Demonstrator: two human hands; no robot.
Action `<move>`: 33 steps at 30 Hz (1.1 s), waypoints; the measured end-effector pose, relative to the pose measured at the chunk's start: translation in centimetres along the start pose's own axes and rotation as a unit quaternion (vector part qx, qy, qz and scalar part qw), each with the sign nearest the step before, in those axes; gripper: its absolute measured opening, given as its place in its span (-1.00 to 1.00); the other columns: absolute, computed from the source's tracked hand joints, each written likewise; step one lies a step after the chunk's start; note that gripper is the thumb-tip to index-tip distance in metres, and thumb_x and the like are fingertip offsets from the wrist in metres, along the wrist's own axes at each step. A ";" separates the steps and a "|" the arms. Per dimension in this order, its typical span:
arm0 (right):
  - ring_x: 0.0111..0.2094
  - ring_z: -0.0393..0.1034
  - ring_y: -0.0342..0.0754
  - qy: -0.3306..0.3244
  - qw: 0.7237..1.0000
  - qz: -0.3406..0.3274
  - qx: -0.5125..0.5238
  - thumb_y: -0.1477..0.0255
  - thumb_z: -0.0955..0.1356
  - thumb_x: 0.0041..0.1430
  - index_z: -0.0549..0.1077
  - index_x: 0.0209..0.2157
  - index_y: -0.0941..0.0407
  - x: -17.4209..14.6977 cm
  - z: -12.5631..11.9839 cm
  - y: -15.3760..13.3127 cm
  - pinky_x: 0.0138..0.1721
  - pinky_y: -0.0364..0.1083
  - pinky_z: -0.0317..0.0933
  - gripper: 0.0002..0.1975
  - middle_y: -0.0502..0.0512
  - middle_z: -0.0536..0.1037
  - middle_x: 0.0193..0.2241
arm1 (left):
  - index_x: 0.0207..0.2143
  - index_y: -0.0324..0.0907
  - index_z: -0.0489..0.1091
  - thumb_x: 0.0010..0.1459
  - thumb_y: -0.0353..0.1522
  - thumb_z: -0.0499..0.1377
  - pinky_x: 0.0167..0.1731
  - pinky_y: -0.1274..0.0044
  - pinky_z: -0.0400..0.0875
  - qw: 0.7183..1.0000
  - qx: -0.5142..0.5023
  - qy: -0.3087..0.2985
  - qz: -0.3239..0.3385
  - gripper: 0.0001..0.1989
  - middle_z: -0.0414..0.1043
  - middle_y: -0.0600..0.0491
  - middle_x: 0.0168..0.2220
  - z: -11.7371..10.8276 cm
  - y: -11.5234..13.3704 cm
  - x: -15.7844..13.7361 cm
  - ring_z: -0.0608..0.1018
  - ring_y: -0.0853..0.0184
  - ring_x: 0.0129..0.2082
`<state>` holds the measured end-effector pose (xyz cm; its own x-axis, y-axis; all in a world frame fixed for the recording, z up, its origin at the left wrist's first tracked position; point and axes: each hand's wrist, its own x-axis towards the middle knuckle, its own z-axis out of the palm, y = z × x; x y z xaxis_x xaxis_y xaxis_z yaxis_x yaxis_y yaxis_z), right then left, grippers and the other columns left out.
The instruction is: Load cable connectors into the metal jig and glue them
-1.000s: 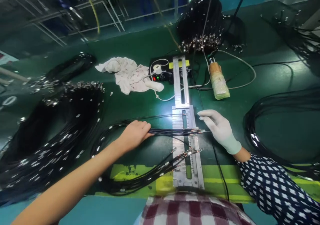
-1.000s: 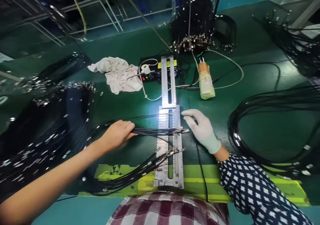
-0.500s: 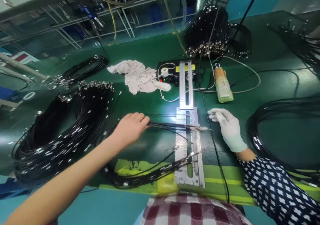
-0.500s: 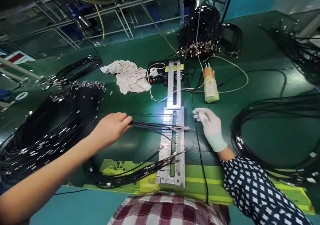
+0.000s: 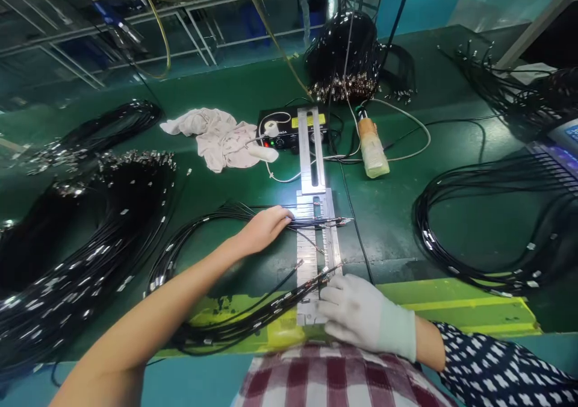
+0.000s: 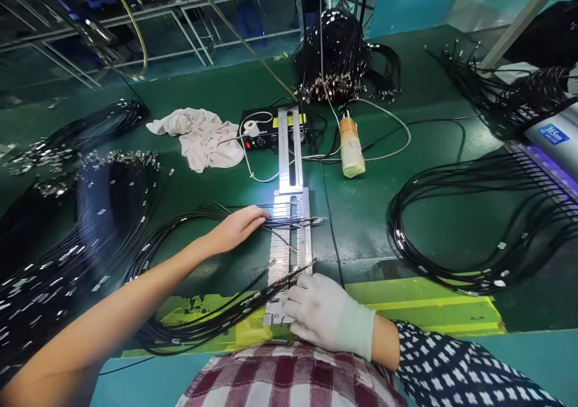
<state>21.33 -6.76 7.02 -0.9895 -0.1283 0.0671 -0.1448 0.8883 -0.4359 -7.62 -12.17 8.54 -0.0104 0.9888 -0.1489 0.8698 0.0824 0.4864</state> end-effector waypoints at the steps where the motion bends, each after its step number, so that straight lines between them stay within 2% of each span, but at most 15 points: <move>1: -0.27 0.25 0.03 0.004 1.000 -0.002 -0.001 0.33 0.33 0.30 0.42 -0.22 0.10 -0.2 -0.1 0.2 -0.28 0.00 0.11 -0.87 0.07 0.49 -0.31 | -0.14 -0.18 0.41 0.40 -0.21 -0.12 -0.10 0.39 0.37 1.000 -0.013 0.000 -0.002 -0.63 0.46 -0.05 -0.18 0.1 -0.2 0.2 0.49 0.23 -0.17; 4: -0.29 0.26 0.01 0.011 1.000 -0.023 0.002 0.36 0.32 0.31 0.42 -0.23 0.07 -1.2 -0.8 0.6 -0.28 0.00 0.11 -0.91 0.05 0.51 -0.29 | -0.27 -0.18 0.41 0.37 -0.22 -0.05 -0.17 0.45 0.38 0.999 -0.041 -0.005 -0.006 -0.69 0.48 0.00 -0.26 0.3 -0.4 0.3 0.49 0.28 -0.23; 8: -0.31 0.32 0.00 0.023 0.998 -0.044 0.027 0.35 0.27 0.36 0.45 -0.24 0.08 -3.0 -2.3 1.3 -0.33 -0.01 0.15 -0.85 0.06 0.55 -0.32 | -0.36 -0.19 0.39 0.31 -0.21 0.04 -0.42 0.55 0.33 0.995 -0.090 -0.024 -0.024 -0.71 0.43 0.09 -0.44 0.3 0.0 -0.5 0.46 0.36 -0.43; 11: -0.35 0.39 -0.05 0.117 0.990 -0.041 0.068 0.38 0.24 0.38 0.49 -0.24 0.06 -2.7 -4.0 3.0 -0.34 -0.02 0.23 -0.80 0.04 0.58 -0.33 | -0.39 -0.20 0.39 0.29 -0.22 0.07 -0.42 0.55 0.31 0.995 -0.093 -0.006 -0.035 -0.72 0.41 0.09 -0.45 0.0 -0.3 -0.8 0.44 0.36 -0.44; 13: -0.28 0.44 -0.03 0.215 0.973 0.028 0.086 0.39 0.25 0.38 0.50 -0.20 0.03 -1.6 -4.8 4.7 -0.24 0.00 0.31 -0.81 0.05 0.60 -0.26 | -0.39 -0.20 0.38 0.31 -0.26 0.05 -0.31 0.51 0.34 0.997 -0.063 0.036 -0.036 -0.74 0.42 0.06 -0.39 -0.1 -0.7 -0.9 0.45 0.33 -0.35; 15: -0.12 0.45 0.05 0.255 0.956 0.120 0.078 0.38 0.28 0.36 0.49 -0.08 0.03 -0.3 -5.0 6.2 -0.08 0.10 0.35 -0.81 0.11 0.59 -0.11 | -0.38 -0.19 0.37 0.32 -0.29 0.03 -0.24 0.47 0.34 0.997 -0.031 0.066 -0.031 -0.75 0.40 0.05 -0.37 0.0 -1.0 -0.8 0.44 0.31 -0.30; 17: -0.03 0.42 0.13 0.218 0.959 0.168 0.071 0.37 0.29 0.36 0.46 0.04 0.07 0.7 -4.4 6.8 -0.03 0.19 0.34 -0.73 0.19 0.56 -0.04 | -0.33 -0.19 0.37 0.33 -0.33 0.03 -0.23 0.45 0.35 0.997 -0.012 0.076 -0.024 -0.80 0.40 0.03 -0.35 0.5 -1.0 -0.7 0.43 0.29 -0.28; 18: -0.06 0.43 0.13 0.191 0.965 0.161 0.079 0.37 0.29 0.36 0.46 0.04 0.09 1.0 -4.0 6.6 -0.06 0.19 0.36 -0.72 0.20 0.57 -0.07 | -0.28 -0.19 0.38 0.33 -0.34 0.03 -0.22 0.45 0.35 0.997 -0.003 0.079 -0.018 -0.83 0.40 0.02 -0.32 0.8 -0.9 -0.7 0.42 0.28 -0.27; 21: -0.26 0.47 0.03 0.130 0.980 0.054 0.140 0.36 0.31 0.36 0.54 -0.11 0.09 1.3 -3.2 5.7 -0.20 0.07 0.38 -0.80 0.11 0.61 -0.27 | -0.16 -0.19 0.37 0.32 -0.36 0.07 -0.22 0.43 0.36 0.996 0.010 0.083 0.008 -0.87 0.40 0.00 -0.26 1.7 -0.2 -0.3 0.42 0.26 -0.24; 23: -0.29 0.48 -0.03 0.134 0.974 0.012 0.180 0.35 0.33 0.34 0.56 -0.18 0.06 1.3 -3.4 6.0 -0.21 0.01 0.37 -0.84 0.04 0.62 -0.30 | -0.18 -0.20 0.37 0.32 -0.38 0.06 -0.24 0.46 0.37 0.996 -0.008 0.084 0.033 -0.89 0.39 0.01 -0.28 2.1 0.1 0.1 0.43 0.28 -0.26; 25: -0.23 0.51 -0.03 0.172 0.962 0.077 0.197 0.34 0.33 0.35 0.56 -0.17 0.03 1.5 -4.1 7.7 -0.15 0.00 0.37 -0.84 0.01 0.63 -0.23 | -0.23 -0.19 0.38 0.33 -0.41 0.05 -0.27 0.51 0.37 0.993 -0.039 0.099 0.051 -0.88 0.39 0.03 -0.31 2.3 0.1 0.5 0.44 0.32 -0.28; 27: -0.15 0.51 -0.01 0.220 0.934 0.207 0.193 0.36 0.30 0.36 0.55 -0.15 0.02 2.1 -4.7 10.3 -0.07 0.02 0.36 -0.82 0.02 0.62 -0.17 | -0.24 -0.19 0.40 0.33 -0.41 0.06 -0.31 0.55 0.37 0.989 -0.058 0.126 0.058 -0.87 0.40 0.05 -0.33 2.3 0.1 0.9 0.45 0.36 -0.32; 29: -0.13 0.50 0.01 0.263 0.902 0.285 0.188 0.38 0.28 0.36 0.55 -0.18 0.04 2.8 -5.0 12.7 -0.05 0.02 0.35 -0.80 0.03 0.62 -0.17 | -0.20 -0.18 0.44 0.33 -0.40 0.08 -0.37 0.58 0.36 0.985 -0.055 0.149 0.065 -0.86 0.40 0.07 -0.37 2.4 -0.1 1.3 0.46 0.39 -0.36; 31: -0.14 0.49 0.01 0.277 0.894 0.298 0.189 0.38 0.27 0.36 0.55 -0.20 0.05 3.3 -4.9 14.0 -0.07 0.00 0.34 -0.79 0.02 0.62 -0.19 | -0.15 -0.18 0.47 0.34 -0.41 0.07 -0.41 0.60 0.34 0.984 -0.037 0.153 0.084 -0.82 0.39 0.08 -0.40 2.4 -0.2 1.7 0.45 0.41 -0.41; 33: -0.15 0.49 0.01 0.260 0.903 0.285 0.187 0.38 0.26 0.36 0.55 -0.19 0.04 3.5 -4.8 14.4 -0.09 0.00 0.33 -0.79 0.02 0.61 -0.19 | -0.12 -0.17 0.48 0.35 -0.41 0.04 -0.43 0.61 0.33 0.983 -0.012 0.148 0.110 -0.78 0.38 0.07 -0.41 2.3 -0.4 2.1 0.44 0.41 -0.42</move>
<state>15.80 7.68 5.34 -0.7823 0.6141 0.1048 0.3013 0.5201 -0.7992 -6.84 -10.39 6.04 0.0310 0.9753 0.2185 0.8553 -0.1390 0.4991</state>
